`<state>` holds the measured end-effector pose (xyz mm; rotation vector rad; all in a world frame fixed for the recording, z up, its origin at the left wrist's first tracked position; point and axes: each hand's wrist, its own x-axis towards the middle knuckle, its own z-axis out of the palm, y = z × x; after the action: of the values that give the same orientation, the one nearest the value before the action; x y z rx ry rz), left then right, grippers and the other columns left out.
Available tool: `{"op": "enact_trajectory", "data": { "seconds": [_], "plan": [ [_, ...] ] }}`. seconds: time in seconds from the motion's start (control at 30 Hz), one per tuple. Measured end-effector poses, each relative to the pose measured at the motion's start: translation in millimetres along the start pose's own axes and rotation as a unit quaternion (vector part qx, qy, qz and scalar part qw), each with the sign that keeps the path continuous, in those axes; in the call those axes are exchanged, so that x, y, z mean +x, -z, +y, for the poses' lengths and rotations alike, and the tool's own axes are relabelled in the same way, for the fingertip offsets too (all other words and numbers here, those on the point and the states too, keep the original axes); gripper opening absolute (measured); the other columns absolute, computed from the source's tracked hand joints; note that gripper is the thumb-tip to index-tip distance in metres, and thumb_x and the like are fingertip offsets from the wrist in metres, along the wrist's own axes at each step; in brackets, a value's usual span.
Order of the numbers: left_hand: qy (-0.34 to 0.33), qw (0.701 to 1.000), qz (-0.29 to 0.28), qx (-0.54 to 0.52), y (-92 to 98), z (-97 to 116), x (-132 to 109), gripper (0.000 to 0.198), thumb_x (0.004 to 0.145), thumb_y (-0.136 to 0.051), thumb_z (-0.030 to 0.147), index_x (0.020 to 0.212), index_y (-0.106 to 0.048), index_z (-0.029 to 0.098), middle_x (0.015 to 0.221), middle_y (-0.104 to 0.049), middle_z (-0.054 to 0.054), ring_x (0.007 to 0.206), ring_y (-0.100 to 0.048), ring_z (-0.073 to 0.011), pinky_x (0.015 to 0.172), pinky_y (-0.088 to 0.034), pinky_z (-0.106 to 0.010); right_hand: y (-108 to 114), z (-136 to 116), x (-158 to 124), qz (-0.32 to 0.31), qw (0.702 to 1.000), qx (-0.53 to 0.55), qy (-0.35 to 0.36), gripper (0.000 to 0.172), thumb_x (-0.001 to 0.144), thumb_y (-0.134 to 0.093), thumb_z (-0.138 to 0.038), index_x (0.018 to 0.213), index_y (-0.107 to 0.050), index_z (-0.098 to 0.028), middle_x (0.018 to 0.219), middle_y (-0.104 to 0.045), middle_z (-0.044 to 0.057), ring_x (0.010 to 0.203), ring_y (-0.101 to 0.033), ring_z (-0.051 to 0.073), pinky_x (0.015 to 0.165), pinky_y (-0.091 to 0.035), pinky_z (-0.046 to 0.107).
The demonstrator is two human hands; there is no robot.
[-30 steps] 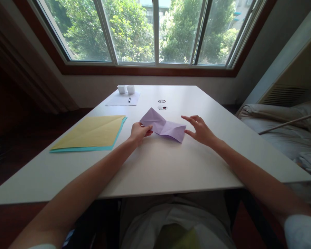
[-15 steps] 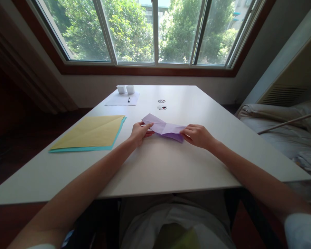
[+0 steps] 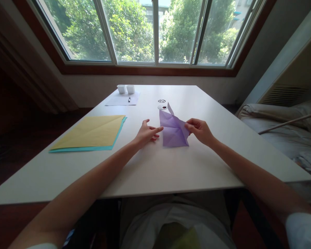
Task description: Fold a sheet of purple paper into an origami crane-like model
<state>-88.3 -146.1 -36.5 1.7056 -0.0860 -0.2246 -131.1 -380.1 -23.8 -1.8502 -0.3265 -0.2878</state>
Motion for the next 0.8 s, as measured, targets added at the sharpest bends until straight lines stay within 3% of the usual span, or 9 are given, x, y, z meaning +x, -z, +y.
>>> {"op": "enact_trajectory", "data": {
  "seconds": [0.13,0.27,0.4,0.47,0.53,0.63,0.7,0.8],
  "plan": [
    [-0.002,1.000,0.009,-0.005,0.0,-3,2,0.087,0.068,-0.071,0.039,0.134,-0.019,0.015,0.085,-0.061,-0.007,0.057,-0.061,-0.0134,0.051,-0.052,-0.026,3,-4,3,-0.011,0.995,0.093,-0.047,0.032,0.068,-0.066,-0.046,0.075,-0.057,-0.016,0.064,-0.060,-0.001,0.057,-0.055,0.010,0.052,-0.051,0.024],
    [-0.032,0.999,-0.004,0.008,7.3,-5,3,0.078,0.071,-0.066,0.020,0.135,-0.021,0.018,0.077,-0.060,-0.002,0.063,-0.063,-0.0146,0.057,-0.052,-0.026,15,0,8,-0.002,0.994,0.096,-0.058,0.039,0.067,-0.069,-0.039,0.097,-0.054,-0.019,0.058,-0.059,-0.005,0.054,-0.055,0.010,0.052,-0.053,0.025],
    [-0.093,0.982,-0.015,0.163,14.5,-1,3,0.043,0.076,-0.057,0.020,0.118,-0.050,0.017,0.080,-0.061,-0.004,0.069,-0.064,-0.0172,0.064,-0.053,-0.031,28,9,13,0.039,0.998,0.050,-0.027,0.036,0.070,-0.066,-0.033,0.102,-0.056,-0.021,0.059,-0.058,-0.006,0.054,-0.054,0.009,0.053,-0.051,0.023],
    [-0.185,0.936,0.002,0.299,13.4,0,2,0.032,0.079,-0.053,0.025,0.110,-0.059,0.017,0.090,-0.061,-0.008,0.080,-0.063,-0.0205,0.074,-0.051,-0.037,32,13,15,0.052,0.997,0.049,-0.035,0.024,0.070,-0.065,-0.032,0.090,-0.062,-0.019,0.068,-0.060,-0.002,0.059,-0.055,0.009,0.054,-0.052,0.023],
    [-0.289,0.864,-0.006,0.413,9.7,0,0,0.033,0.084,-0.048,0.029,0.113,-0.059,0.019,0.110,-0.057,-0.011,0.103,-0.055,-0.0256,0.088,-0.045,-0.042,33,16,17,0.054,0.995,0.066,-0.049,0.016,0.070,-0.064,-0.030,0.081,-0.065,-0.017,0.076,-0.062,0.000,0.063,-0.056,0.010,0.055,-0.052,0.024],
    [-0.347,0.780,-0.093,0.513,4.7,-5,-2,0.038,0.090,-0.038,0.036,0.121,-0.053,0.022,0.138,-0.038,-0.011,0.129,-0.030,-0.0288,0.102,-0.030,-0.048,36,20,19,0.049,0.992,0.085,-0.075,0.012,0.070,-0.060,-0.024,0.077,-0.066,-0.017,0.079,-0.062,0.001,0.066,-0.056,0.011,0.058,-0.053,0.026],
    [-0.324,0.756,-0.155,0.547,4.2,-8,-3,0.040,0.093,-0.029,0.039,0.124,-0.050,0.024,0.141,-0.035,-0.008,0.133,-0.022,-0.0283,0.103,-0.025,-0.052,42,23,21,0.056,0.993,0.056,-0.089,0.015,0.070,-0.055,-0.022,0.079,-0.067,-0.017,0.081,-0.062,0.002,0.068,-0.057,0.012,0.060,-0.053,0.028],
    [-0.297,0.749,-0.191,0.560,6.3,-5,-6,0.043,0.094,-0.021,0.040,0.124,-0.048,0.023,0.132,-0.046,-0.009,0.127,-0.033,-0.0265,0.099,-0.030,-0.050,56,30,24,0.045,0.991,-0.096,-0.078,0.021,0.072,-0.051,-0.020,0.084,-0.068,-0.018,0.086,-0.064,0.004,0.071,-0.059,0.015,0.065,-0.053,0.033]
  ]
}}
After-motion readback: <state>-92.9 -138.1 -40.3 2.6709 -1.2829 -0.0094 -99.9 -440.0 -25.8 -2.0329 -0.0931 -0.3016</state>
